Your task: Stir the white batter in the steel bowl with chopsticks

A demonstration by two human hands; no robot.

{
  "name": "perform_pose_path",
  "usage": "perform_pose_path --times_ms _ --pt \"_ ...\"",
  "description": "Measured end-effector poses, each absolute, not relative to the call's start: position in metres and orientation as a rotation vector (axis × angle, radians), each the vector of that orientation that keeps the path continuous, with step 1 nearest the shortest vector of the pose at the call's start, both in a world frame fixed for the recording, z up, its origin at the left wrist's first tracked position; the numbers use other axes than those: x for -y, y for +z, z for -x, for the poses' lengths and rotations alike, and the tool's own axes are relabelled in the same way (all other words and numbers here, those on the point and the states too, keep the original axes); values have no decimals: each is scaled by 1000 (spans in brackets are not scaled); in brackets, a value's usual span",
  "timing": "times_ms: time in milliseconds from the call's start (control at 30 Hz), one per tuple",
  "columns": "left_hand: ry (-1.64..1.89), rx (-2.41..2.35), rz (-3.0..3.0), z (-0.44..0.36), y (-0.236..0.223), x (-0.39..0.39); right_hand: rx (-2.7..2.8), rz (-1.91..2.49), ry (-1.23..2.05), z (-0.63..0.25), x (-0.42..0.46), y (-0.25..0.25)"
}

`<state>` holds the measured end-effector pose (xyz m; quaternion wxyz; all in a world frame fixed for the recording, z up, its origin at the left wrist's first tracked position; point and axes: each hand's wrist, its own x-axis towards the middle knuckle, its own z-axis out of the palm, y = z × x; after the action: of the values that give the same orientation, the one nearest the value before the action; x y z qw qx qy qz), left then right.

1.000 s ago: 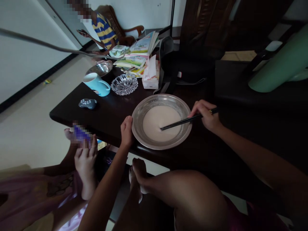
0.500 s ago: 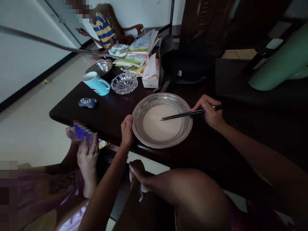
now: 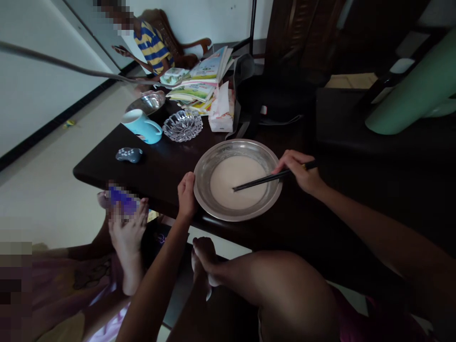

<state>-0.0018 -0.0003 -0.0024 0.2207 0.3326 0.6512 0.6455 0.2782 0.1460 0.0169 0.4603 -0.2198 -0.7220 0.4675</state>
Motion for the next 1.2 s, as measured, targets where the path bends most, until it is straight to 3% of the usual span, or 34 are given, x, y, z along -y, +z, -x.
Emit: perform_pose_path --times_ms 1200 --pt "1788 -1767 -929 2 -6 -1 1627 581 1153 -280 -149 14"
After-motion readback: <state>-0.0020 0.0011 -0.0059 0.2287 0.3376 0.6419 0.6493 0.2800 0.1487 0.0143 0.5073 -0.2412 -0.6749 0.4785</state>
